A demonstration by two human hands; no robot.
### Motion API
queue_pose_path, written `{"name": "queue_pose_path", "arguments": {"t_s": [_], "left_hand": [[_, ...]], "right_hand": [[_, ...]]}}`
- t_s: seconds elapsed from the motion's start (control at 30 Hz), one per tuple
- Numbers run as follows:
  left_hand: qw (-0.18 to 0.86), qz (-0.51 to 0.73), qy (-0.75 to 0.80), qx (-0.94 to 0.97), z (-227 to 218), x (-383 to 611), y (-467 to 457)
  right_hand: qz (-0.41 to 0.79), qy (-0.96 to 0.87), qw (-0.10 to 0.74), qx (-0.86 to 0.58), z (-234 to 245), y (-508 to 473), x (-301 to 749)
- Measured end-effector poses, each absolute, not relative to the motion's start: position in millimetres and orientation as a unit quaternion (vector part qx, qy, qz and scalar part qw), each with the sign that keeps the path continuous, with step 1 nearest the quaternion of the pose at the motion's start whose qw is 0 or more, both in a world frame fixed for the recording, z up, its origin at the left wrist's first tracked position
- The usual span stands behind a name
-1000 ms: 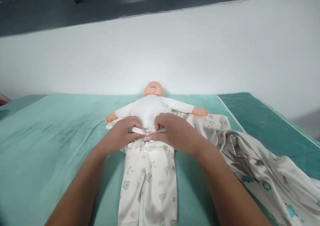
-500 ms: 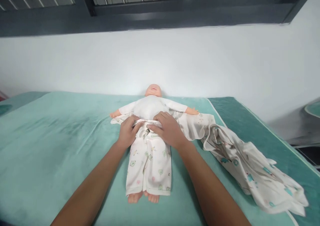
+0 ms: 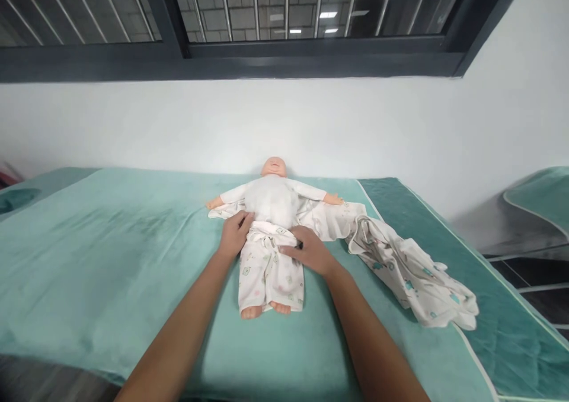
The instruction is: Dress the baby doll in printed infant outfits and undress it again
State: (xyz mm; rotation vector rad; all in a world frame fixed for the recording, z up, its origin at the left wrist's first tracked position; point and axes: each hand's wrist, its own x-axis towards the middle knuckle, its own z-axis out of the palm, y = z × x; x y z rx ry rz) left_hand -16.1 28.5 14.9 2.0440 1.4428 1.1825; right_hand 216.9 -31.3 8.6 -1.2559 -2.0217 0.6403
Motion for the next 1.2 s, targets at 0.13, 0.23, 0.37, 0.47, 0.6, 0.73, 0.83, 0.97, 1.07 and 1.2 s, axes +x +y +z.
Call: {"name": "queue_pose_path", "arguments": {"t_s": [0.13, 0.23, 0.37, 0.47, 0.6, 0.73, 0.83, 0.97, 1.07, 1.2], "left_hand": [[0.213, 0.421, 0.512, 0.718, 16, -19, 9], [0.235, 0.432, 0.512, 0.704, 15, -21, -10], [0.258, 0.462, 0.51, 0.678, 12, -23, -34], [0.274, 0.473, 0.504, 0.669, 10, -23, -46], [0.284, 0.461, 0.505, 0.671, 8, -23, -51], [0.269, 0.436, 0.517, 0.685, 7, -22, -48], [0.248, 0.416, 0.528, 0.698, 4, -23, -45], [0.232, 0.41, 0.532, 0.704, -2, -24, -43], [0.23, 0.407, 0.534, 0.704, -3, -24, -43], [0.236, 0.417, 0.531, 0.699, 0, -23, -42]], "right_hand": [[0.197, -0.762, 0.333, -0.519, 2, -34, 213], [0.125, -0.753, 0.341, -0.549, -5, -34, 206], [0.048, -0.728, 0.375, -0.571, -9, -39, 196], [0.028, -0.704, 0.405, -0.582, -8, -42, 190], [0.083, -0.683, 0.434, -0.581, -2, -41, 189], [0.164, -0.667, 0.444, -0.575, 4, -43, 194], [0.193, -0.674, 0.429, -0.57, 6, -53, 196], [0.188, -0.68, 0.427, -0.566, 3, -77, 190], [0.191, -0.68, 0.441, -0.554, -1, -93, 184], [0.22, -0.654, 0.453, -0.565, -1, -100, 180]]}}
